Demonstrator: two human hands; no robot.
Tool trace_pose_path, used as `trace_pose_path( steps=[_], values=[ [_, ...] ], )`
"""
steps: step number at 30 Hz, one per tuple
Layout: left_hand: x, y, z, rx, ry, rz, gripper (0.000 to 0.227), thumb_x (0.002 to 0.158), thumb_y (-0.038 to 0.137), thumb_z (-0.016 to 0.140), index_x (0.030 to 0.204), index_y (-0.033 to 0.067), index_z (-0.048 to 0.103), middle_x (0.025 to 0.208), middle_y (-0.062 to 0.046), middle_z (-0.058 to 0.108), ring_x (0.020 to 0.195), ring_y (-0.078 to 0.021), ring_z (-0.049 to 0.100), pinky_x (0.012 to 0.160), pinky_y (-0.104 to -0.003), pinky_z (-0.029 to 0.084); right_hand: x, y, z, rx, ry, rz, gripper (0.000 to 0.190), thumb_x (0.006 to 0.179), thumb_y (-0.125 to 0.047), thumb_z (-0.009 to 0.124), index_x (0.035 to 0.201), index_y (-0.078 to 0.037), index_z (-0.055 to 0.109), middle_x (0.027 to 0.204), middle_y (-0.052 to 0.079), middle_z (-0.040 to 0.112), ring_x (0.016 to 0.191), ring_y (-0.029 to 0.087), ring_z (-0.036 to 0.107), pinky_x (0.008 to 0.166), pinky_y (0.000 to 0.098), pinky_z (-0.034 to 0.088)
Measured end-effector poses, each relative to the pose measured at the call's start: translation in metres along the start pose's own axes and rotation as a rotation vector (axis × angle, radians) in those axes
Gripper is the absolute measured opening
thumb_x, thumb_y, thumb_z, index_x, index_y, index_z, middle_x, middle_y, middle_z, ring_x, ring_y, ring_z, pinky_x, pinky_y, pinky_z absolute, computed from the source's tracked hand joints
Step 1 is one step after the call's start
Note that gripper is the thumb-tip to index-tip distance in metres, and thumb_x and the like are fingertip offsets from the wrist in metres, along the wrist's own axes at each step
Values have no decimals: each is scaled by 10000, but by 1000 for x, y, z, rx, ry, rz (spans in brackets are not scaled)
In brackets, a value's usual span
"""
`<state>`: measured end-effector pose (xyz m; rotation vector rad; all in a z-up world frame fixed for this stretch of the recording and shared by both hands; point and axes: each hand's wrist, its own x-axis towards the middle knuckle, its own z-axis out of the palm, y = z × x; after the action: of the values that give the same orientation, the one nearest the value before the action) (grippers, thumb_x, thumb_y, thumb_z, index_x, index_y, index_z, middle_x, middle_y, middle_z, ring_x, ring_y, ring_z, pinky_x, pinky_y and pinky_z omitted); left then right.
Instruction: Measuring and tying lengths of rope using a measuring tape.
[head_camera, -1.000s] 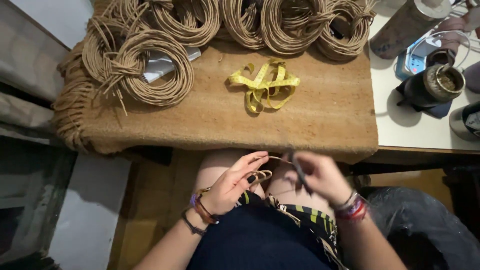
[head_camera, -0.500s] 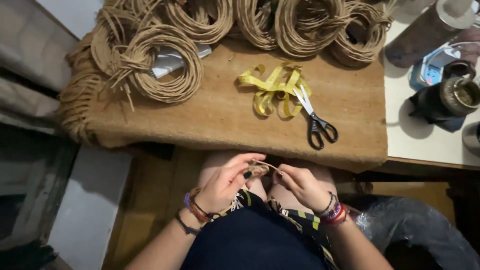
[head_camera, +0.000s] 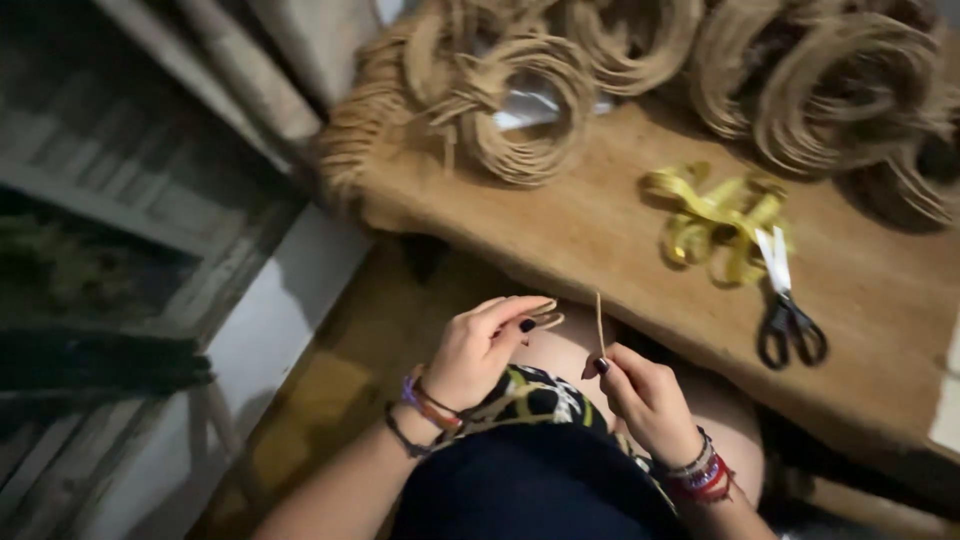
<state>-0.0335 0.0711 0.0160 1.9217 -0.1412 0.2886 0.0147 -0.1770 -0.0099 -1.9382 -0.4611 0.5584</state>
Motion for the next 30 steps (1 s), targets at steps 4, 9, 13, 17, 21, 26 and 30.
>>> trace_pose_path(
  steps=[4, 9, 13, 17, 21, 26, 30],
  values=[
    [-6, 1, -23, 59, 90, 17, 382, 943, -25, 499, 1268, 88, 666, 1193, -91, 743, 1096, -244, 723, 989, -343, 548, 17, -21, 15, -124, -56, -66, 300, 1040, -287, 490, 898, -155, 719, 587, -33, 517, 529, 84, 477, 555, 248, 421],
    [-16, -5, -40, 268, 201, -44, 382, 928, 41, 477, 1232, 194, 651, 1119, -2, 786, 909, -234, 771, 780, -353, 571, 28, -29, 27, -196, -82, -92, 275, 1021, -254, 503, 889, -176, 731, 551, -59, 513, 507, 70, 455, 520, 250, 407],
    [-25, -23, -32, 301, 161, -128, 196, 949, 134, 521, 1099, 148, 647, 810, -2, 753, 767, -281, 726, 683, -421, 517, 39, -46, 40, -108, 11, -141, 277, 1040, -231, 497, 907, -138, 722, 690, -35, 572, 598, 81, 481, 584, 253, 414],
    [-24, -20, -27, 244, 134, -171, 209, 966, 140, 534, 1118, 125, 677, 963, -129, 774, 876, -362, 737, 713, -462, 564, 59, -54, 54, -68, 162, -186, 119, 920, -137, 686, 995, -112, 775, 785, 17, 617, 768, 134, 588, 757, 290, 494],
    [-26, -19, -30, 269, 117, -204, 224, 983, 169, 545, 1121, 140, 718, 947, -133, 783, 902, -374, 751, 696, -465, 613, 74, -42, 61, 20, 257, -143, 245, 786, -120, 847, 1023, -136, 786, 580, -18, 410, 568, 119, 445, 578, 273, 428],
    [-31, -30, -26, 331, 101, -194, 228, 986, 215, 541, 1130, 176, 714, 972, -97, 785, 916, -336, 756, 710, -441, 613, 76, -50, 74, 52, 213, -118, 164, 793, -104, 840, 949, -152, 825, 515, -50, 427, 527, 73, 425, 558, 219, 422],
    [-29, -24, -28, 417, 131, -90, 322, 1003, 230, 553, 1266, 64, 636, 1072, -228, 758, 983, -441, 722, 807, -566, 567, 75, -59, 74, 89, 189, -84, 117, 821, -90, 784, 928, -131, 811, 531, -40, 479, 551, 73, 449, 580, 233, 436]
  ],
)
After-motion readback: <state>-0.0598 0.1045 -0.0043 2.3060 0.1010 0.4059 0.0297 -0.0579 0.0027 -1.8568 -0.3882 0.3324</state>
